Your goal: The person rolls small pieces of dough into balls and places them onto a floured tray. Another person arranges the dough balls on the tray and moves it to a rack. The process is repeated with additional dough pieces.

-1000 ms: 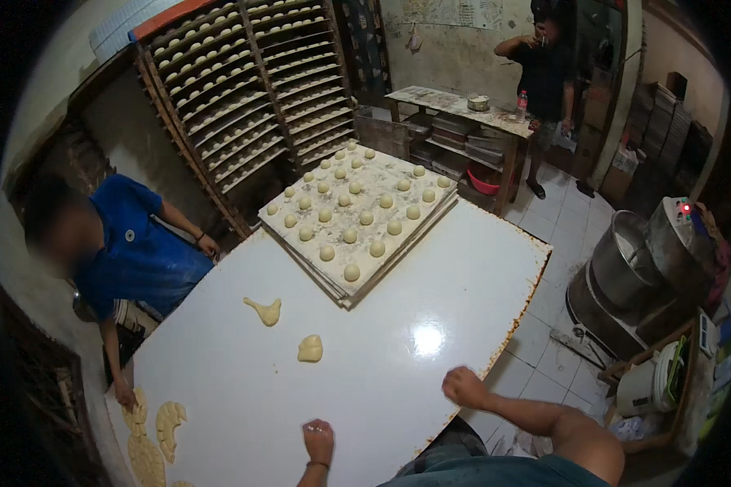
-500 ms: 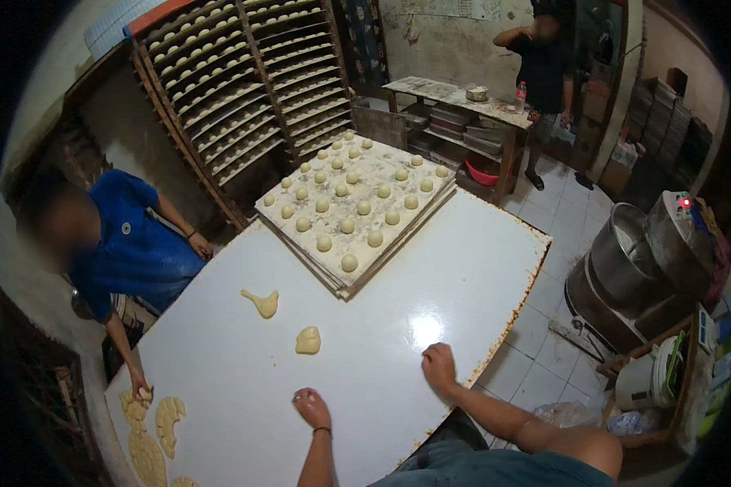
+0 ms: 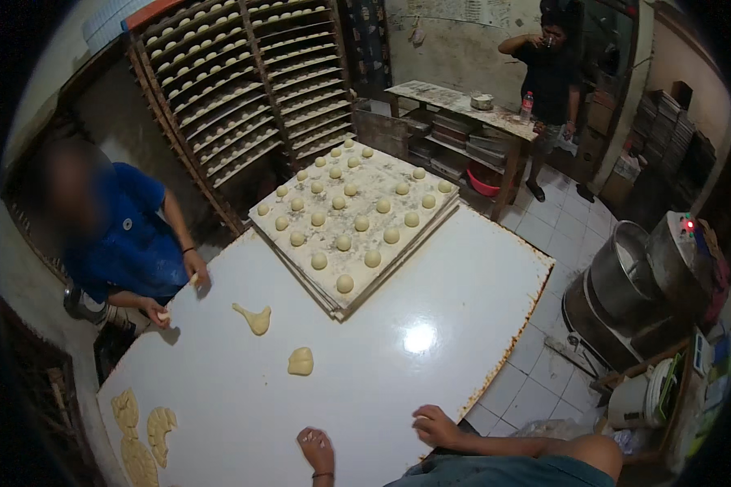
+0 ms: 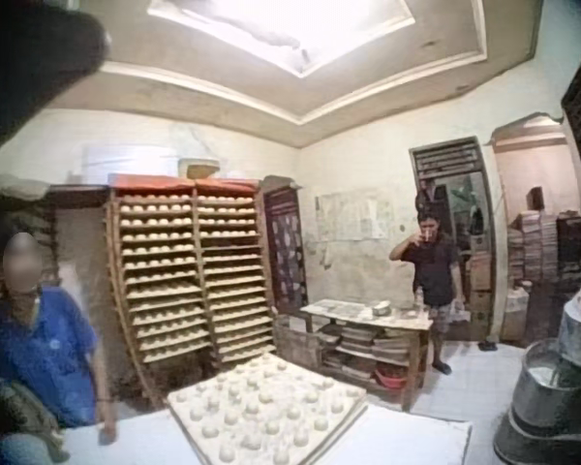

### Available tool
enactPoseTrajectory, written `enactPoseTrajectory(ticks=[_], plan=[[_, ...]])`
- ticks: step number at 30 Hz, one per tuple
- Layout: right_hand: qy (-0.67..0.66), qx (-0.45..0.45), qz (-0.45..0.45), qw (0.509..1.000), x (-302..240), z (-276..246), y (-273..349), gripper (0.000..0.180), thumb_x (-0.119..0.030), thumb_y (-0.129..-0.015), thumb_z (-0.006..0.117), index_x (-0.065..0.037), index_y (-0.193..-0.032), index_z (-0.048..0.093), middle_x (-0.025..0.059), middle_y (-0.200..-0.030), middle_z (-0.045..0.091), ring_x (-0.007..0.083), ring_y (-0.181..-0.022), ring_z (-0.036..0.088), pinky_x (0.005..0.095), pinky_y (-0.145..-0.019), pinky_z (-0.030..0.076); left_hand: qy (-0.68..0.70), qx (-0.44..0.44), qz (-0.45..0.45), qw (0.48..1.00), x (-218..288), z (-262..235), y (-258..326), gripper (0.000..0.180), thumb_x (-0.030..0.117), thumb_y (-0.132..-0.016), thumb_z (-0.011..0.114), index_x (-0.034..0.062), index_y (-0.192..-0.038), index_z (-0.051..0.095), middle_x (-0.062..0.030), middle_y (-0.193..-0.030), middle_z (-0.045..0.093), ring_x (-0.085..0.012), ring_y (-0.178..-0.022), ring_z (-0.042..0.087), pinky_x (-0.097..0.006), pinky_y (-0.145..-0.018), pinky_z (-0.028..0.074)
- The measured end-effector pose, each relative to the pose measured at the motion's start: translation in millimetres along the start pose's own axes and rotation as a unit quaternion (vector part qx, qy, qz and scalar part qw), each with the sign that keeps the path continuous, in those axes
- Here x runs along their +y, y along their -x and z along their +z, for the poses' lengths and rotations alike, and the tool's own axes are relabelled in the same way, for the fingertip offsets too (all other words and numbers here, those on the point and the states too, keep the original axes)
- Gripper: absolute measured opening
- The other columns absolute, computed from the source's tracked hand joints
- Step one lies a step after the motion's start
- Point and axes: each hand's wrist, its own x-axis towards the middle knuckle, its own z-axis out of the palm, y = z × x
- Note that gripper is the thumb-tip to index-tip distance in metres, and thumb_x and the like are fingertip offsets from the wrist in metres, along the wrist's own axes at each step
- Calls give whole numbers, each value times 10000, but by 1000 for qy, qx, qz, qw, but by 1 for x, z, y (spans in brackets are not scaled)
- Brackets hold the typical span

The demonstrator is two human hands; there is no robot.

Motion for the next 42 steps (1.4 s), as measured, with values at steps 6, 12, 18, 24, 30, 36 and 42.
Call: enactPoseTrajectory(ticks=[6, 12, 18, 24, 30, 36, 42], plan=[[-440, 110, 435, 778, 72, -65, -44, 283, -164, -901, 600, -7, -1136, 585, 144, -1073, 604, 261, -948, 621, 359, -816, 542, 15, 189, -251, 949, -15, 8, -58, 21, -33, -854, 560, -34, -847, 540, -185, -968, 523, -317, -905, 511, -395, -766, 453], [-546, 182, 357, 736, 162, -219, -228, 396, -143, -921, 461, -10, -1291, 504, 123, -1096, 603, 240, -967, 611, 348, -859, 525, -28, 202, -340, 918, 50, 13, -10, 237, 79, -889, 594, -43, -1081, 526, -183, -1171, 502, -332, -1016, 517, -447, -925, 448], [-310, 128, 159, 929, 278, -312, -446, 468, -99, -862, 582, -20, -1315, 495, 120, -1219, 578, 228, -1065, 597, 343, -909, 491, -18, 301, -309, 902, 57, 24, -20, 340, 54, -917, 579, -33, -1214, 438, -125, -1176, 458, -257, -1082, 506, -360, -974, 460], [-58, 107, 26, 992, 342, -318, -650, 535, -172, -795, 710, -47, -1282, 529, 149, -1251, 577, 292, -1062, 607, 383, -909, 485, 484, 299, -382, 728, 218, 25, -269, 346, 154, -948, 524, 60, -1265, 420, -97, -1166, 484, -234, -1043, 570, -331, -901, 482], [173, -114, 93, 974, 394, -274, -714, 724, -377, -776, 736, -152, -1407, 460, 168, -1498, 355, 359, -1348, 375, 461, -1070, 361, 451, 97, -97, 882, 326, 132, -461, 407, -19, -866, 626, 15, -1232, 449, -111, -1216, 446, -209, -1151, 499, -304, -942, 457], [-132, 201, -31, 970, 328, -347, -604, 514, -257, -878, 641, -83, -1343, 507, 153, -1488, 365, 322, -1298, 444, 431, -1066, 363, 301, 83, 136, 940, 421, 237, -634, 391, 117, -859, 656, -3, -1203, 513, -184, -1217, 490, -382, -1155, 466, -445, -1024, 388], [-251, 238, 104, 932, 338, -373, -400, 202, -120, -931, 555, 31, -1053, 611, 128, -1142, 593, 193, -981, 591, 326, -898, 471, -30, 14, 150, 988, 396, 304, -668, 444, 322, -947, 521, 28, -1280, 521, -184, -1383, 441, -424, -1341, 309, -598, -1086, 232]])
